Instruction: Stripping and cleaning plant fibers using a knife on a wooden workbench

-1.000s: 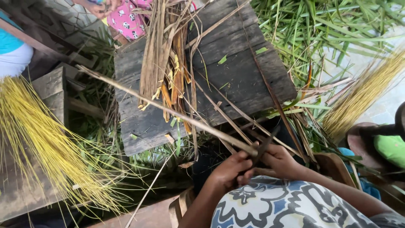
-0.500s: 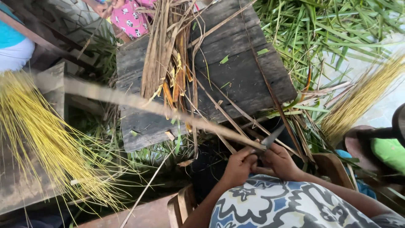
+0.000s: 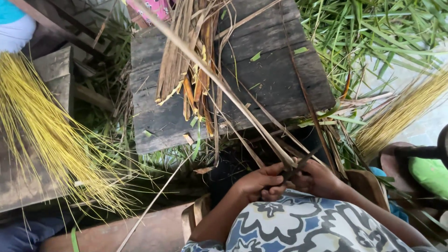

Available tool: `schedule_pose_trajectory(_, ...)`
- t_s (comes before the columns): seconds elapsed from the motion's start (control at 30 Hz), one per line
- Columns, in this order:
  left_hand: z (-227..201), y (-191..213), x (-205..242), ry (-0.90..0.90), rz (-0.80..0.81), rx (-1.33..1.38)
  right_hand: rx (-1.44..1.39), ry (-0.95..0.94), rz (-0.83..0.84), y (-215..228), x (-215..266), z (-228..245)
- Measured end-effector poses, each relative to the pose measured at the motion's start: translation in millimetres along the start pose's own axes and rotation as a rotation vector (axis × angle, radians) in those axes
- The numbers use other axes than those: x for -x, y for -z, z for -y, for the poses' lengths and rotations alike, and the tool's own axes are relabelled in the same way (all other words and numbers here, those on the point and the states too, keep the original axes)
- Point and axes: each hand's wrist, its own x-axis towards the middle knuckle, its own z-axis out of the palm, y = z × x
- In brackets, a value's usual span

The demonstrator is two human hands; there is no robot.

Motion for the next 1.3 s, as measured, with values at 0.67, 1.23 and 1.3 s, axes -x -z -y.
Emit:
schedule_pose_trajectory(0.67,-5.0,-32.9,-26.8,-0.734,-0.419,-0.939,1.259,1.199,-0.303,-27.5,-0.7,19.7)
schedule_pose_trajectory(1.23,-28.8,-32.5,-17.4,-0.211,0.119,-0.115,0.283,0.495,-0.163,-27.9,-9.4,8.2)
schedule_pose_trajectory(1.3,-22.3,-27.8,-18.7,-0.256,0.035,-0.148,0.080,0.314,-0.112,-12.2,-9.7,2.8)
